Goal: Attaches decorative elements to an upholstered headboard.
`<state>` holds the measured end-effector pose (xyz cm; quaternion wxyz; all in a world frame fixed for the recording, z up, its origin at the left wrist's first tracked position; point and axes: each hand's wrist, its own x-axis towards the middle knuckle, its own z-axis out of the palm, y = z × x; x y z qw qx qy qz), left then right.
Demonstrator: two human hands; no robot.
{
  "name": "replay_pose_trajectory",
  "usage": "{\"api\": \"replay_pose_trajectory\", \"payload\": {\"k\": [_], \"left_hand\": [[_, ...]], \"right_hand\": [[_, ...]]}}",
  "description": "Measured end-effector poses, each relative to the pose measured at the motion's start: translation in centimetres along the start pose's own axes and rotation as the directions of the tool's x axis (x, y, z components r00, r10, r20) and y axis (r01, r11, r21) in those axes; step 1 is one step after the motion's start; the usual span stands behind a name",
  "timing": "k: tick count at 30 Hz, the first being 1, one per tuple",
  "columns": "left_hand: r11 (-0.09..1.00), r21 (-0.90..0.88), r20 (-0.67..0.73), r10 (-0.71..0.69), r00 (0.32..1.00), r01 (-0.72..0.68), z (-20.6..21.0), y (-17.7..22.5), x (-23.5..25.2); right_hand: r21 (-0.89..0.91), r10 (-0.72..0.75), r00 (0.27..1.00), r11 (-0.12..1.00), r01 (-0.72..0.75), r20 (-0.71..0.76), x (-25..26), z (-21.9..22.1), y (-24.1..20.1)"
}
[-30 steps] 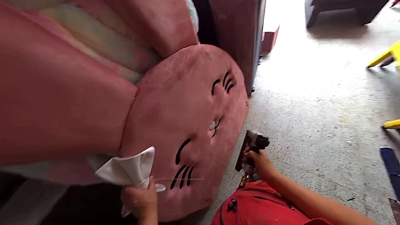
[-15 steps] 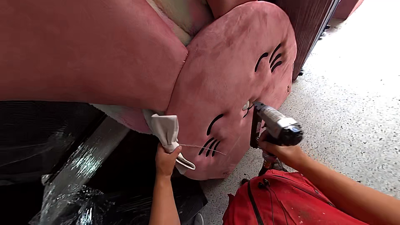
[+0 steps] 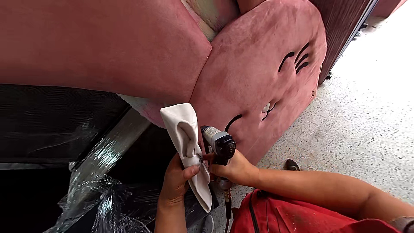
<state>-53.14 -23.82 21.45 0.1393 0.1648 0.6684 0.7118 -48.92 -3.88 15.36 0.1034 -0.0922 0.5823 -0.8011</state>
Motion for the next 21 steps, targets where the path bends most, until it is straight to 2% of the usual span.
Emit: {"api": "replay_pose_trajectory", "payload": {"k": [3,7,12,17,21], "left_hand": [[1.000,-0.029,-0.057,-0.005,0.998,0.004,-0.2,0.0,-1.1],[0.997,-0.071,-0.089,-0.004,0.996,-0.003,-0.9,-0.4,-2.6],[0.984,-0.178,0.058,0.032,0.998,-0.021,-1.6,-0.7,-2.9],[0.971,-0.237,0.089,0.027,0.996,-0.005,-2.5,-0.3,-2.9],[0.956,-0.295,0.157,0.038,0.987,0.010,-4.2,-0.2,-2.8]], "right_hand": [[-0.023,0.050,0.998,0.998,-0.051,-0.035,-0.4,0.5,-0.1],[0.021,-0.008,0.993,1.000,0.010,-0.121,-0.2,0.0,0.5],[-0.040,0.007,0.988,0.999,-0.013,-0.155,0.0,-0.3,0.8],[-0.137,0.000,0.985,0.990,-0.024,-0.174,0.1,-0.1,1.2],[-0.029,-0.036,0.993,0.999,0.033,-0.111,0.2,-1.0,1.2]]}}
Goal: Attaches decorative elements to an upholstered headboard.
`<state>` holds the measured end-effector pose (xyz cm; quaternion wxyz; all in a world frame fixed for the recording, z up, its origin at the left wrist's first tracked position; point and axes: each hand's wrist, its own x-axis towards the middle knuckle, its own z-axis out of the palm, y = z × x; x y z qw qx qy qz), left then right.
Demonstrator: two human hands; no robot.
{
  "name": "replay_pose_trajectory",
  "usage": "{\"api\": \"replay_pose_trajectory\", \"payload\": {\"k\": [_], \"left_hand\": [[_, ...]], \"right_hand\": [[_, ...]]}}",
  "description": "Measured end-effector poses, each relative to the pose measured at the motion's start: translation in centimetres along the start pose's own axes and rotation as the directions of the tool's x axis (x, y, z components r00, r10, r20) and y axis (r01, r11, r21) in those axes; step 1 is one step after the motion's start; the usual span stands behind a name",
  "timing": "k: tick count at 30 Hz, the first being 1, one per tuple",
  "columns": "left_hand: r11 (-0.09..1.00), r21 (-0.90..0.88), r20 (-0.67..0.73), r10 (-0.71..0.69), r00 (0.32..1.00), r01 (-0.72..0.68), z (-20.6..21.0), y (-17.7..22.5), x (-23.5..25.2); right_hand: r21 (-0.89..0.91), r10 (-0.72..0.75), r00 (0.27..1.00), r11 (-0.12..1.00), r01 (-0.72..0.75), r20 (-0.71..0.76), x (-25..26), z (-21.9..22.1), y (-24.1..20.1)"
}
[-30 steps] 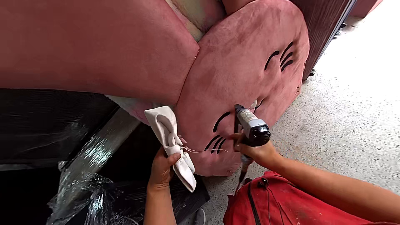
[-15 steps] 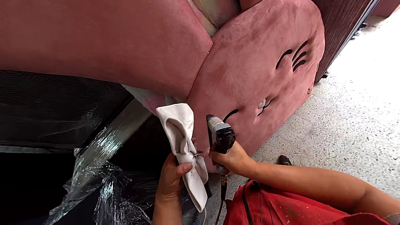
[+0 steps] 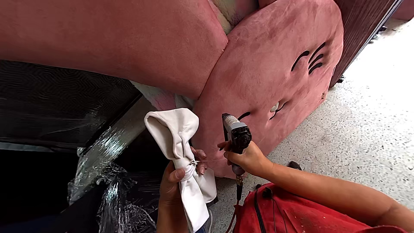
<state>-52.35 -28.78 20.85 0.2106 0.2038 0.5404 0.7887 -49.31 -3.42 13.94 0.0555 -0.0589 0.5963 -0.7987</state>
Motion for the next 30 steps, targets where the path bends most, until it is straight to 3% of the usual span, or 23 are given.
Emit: {"api": "replay_pose_trajectory", "payload": {"k": [6,10,14,19,23,27,30], "left_hand": [[0.998,0.055,0.119,-0.048,0.992,0.042,1.6,1.4,1.1],[0.988,0.148,0.004,0.053,0.999,-0.053,3.5,2.2,0.6],[0.998,0.068,0.118,0.007,0.993,-0.015,2.8,2.3,0.4],[0.998,-0.052,0.041,0.034,0.999,-0.032,1.7,0.2,-1.5],[0.976,-0.215,0.033,0.057,0.998,-0.049,2.7,-2.9,-2.4],[0.995,-0.075,-0.145,0.054,0.988,-0.066,2.0,-5.9,-4.7],[0.999,-0.030,-0.220,-0.021,0.975,0.015,2.2,-5.8,-4.8]], "right_hand": [[0.062,-0.053,0.985,0.997,0.043,0.165,0.0,1.2,-0.6],[-0.023,-0.015,0.973,1.000,0.021,0.229,-0.7,2.2,-1.2],[-0.017,0.005,0.983,1.000,-0.001,0.183,-0.9,1.9,-0.9],[0.027,0.017,0.999,0.999,-0.019,0.051,-0.8,1.3,-0.6],[-0.096,-0.035,0.999,0.995,0.032,-0.032,-1.1,1.1,0.0],[-0.184,-0.053,0.996,0.982,0.040,-0.069,-1.4,1.1,-0.2],[-0.266,-0.041,0.996,0.964,0.018,-0.082,-1.4,1.5,-0.6]]}}
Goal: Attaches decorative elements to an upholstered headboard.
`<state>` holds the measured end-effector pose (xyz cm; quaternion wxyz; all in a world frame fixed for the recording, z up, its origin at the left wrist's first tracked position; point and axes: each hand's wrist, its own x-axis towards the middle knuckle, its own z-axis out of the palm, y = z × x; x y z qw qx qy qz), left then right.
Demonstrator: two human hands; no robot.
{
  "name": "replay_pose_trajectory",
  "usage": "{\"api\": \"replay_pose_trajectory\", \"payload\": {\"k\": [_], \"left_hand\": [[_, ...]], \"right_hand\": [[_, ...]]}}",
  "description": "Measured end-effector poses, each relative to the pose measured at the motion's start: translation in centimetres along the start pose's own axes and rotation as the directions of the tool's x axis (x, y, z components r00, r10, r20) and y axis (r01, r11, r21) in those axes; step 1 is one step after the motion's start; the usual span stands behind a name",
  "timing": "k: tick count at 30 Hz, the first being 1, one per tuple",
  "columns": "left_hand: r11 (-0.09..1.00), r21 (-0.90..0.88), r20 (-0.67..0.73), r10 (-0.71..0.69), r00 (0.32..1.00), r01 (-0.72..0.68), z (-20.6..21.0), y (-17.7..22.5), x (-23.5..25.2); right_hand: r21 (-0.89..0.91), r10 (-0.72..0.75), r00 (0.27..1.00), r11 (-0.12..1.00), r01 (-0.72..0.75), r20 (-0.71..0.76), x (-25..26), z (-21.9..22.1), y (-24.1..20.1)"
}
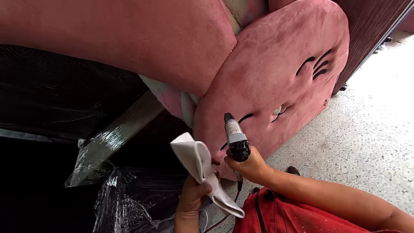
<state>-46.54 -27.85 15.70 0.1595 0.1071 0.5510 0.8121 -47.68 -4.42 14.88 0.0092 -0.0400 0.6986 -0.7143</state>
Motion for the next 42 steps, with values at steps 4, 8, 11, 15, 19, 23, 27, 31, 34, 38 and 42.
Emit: {"api": "replay_pose_trajectory", "payload": {"k": [4,8,11,15,19,23,27,31,34,38,42], "left_hand": [[0.997,-0.019,0.102,-0.070,0.992,0.073,-1.6,0.3,0.0],[0.996,-0.088,0.096,-0.007,0.995,0.016,-2.4,0.3,0.4],[0.996,-0.083,0.108,-0.010,0.994,0.019,-2.4,0.5,0.7],[0.994,-0.106,0.106,0.001,0.994,0.010,-2.2,0.6,1.0],[0.989,-0.142,0.065,0.058,0.996,-0.049,-1.2,0.9,1.5],[0.977,-0.204,0.089,0.088,0.992,-0.068,-0.8,1.0,1.9],[0.981,-0.166,0.070,0.111,0.991,-0.098,-0.2,1.4,2.2],[0.984,-0.139,0.083,0.121,0.989,-0.109,0.4,1.7,2.5],[0.986,-0.130,0.087,0.113,0.990,-0.101,0.8,1.6,2.6],[0.984,-0.143,0.082,0.116,0.990,-0.103,1.8,1.6,2.4],[0.980,-0.148,0.065,0.141,0.988,-0.130,2.4,1.5,2.1]], "right_hand": [[-0.029,0.041,0.999,0.999,-0.040,0.027,0.1,0.3,0.1],[-0.033,0.083,0.996,0.996,-0.082,0.041,0.4,0.3,0.4],[-0.029,0.076,0.996,0.997,-0.075,0.043,0.4,0.2,0.4],[-0.002,0.061,0.997,0.998,-0.061,0.036,0.5,0.0,0.5],[-0.013,0.065,0.997,0.998,-0.064,0.050,0.6,-0.2,0.6],[-0.012,0.045,0.997,0.999,-0.044,0.059,0.6,-0.6,0.8],[0.024,0.016,0.998,1.000,-0.017,0.056,0.4,-0.6,1.1],[0.085,-0.015,0.995,0.996,0.007,0.098,0.1,-0.6,1.0],[0.088,-0.015,0.991,0.996,0.004,0.133,0.1,-0.5,0.9],[0.067,-0.014,0.984,0.998,0.003,0.176,0.2,-0.4,0.8],[0.057,-0.006,0.975,0.998,-0.007,0.224,0.2,-0.4,0.0]]}}
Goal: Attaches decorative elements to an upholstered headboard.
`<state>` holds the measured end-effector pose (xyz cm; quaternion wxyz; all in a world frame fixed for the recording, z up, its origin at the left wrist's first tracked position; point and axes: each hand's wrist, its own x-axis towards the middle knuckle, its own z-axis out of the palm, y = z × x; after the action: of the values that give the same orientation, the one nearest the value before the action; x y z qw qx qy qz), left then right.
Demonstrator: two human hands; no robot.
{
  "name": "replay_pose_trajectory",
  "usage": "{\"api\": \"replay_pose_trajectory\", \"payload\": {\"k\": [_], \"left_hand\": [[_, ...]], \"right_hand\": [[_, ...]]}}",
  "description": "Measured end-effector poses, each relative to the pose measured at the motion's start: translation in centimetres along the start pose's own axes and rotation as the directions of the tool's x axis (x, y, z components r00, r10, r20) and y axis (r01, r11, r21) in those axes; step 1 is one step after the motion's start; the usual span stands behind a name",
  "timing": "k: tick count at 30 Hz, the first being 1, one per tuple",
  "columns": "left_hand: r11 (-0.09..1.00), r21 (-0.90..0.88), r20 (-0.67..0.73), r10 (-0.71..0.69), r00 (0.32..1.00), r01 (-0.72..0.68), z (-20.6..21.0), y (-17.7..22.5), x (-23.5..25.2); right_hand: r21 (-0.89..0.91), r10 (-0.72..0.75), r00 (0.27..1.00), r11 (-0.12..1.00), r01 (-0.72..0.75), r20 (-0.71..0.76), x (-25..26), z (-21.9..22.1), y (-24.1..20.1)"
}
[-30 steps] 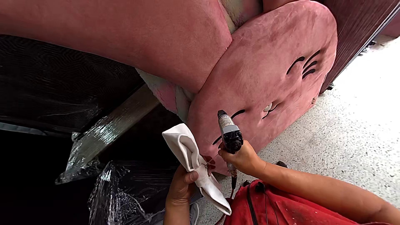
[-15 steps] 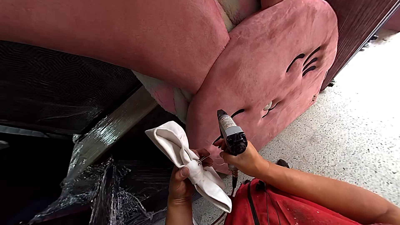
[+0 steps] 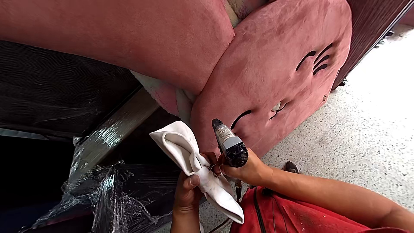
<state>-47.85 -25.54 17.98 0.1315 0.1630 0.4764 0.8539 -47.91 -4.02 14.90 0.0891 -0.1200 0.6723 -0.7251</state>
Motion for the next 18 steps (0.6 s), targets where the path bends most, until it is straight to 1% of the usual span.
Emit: {"api": "replay_pose_trajectory", "payload": {"k": [4,6,9,11,14,16,18], "left_hand": [[1.000,-0.002,-0.002,-0.015,1.000,0.015,-0.7,0.3,-0.3],[0.997,0.038,-0.023,-0.060,0.998,0.061,-1.9,0.3,-0.7],[0.986,0.127,-0.092,-0.092,0.992,0.104,-3.2,-0.2,-1.6],[0.984,0.148,-0.159,-0.080,0.984,0.104,-3.8,-0.8,-2.2],[0.984,0.138,-0.284,-0.072,0.956,0.116,-3.4,-2.2,-2.7],[0.971,0.171,-0.377,-0.092,0.922,0.167,-2.4,-3.3,-2.8],[0.947,0.202,-0.478,-0.128,0.869,0.251,-0.9,-4.1,-2.6]], "right_hand": [[-0.021,-0.005,1.000,1.000,0.005,-0.010,-0.1,0.0,-0.1],[-0.006,0.005,0.999,1.000,-0.005,-0.045,0.0,0.0,0.1],[-0.014,0.026,0.995,1.000,-0.027,-0.096,0.3,-0.3,0.3],[-0.032,0.036,0.993,0.999,-0.039,-0.115,0.4,-0.3,0.4],[-0.080,0.055,0.993,0.995,-0.063,-0.105,0.3,0.0,0.2],[-0.101,0.082,0.994,0.991,-0.090,-0.077,0.2,0.4,-0.1],[-0.127,0.081,0.996,0.988,-0.085,-0.042,0.2,0.9,-0.1]]}}
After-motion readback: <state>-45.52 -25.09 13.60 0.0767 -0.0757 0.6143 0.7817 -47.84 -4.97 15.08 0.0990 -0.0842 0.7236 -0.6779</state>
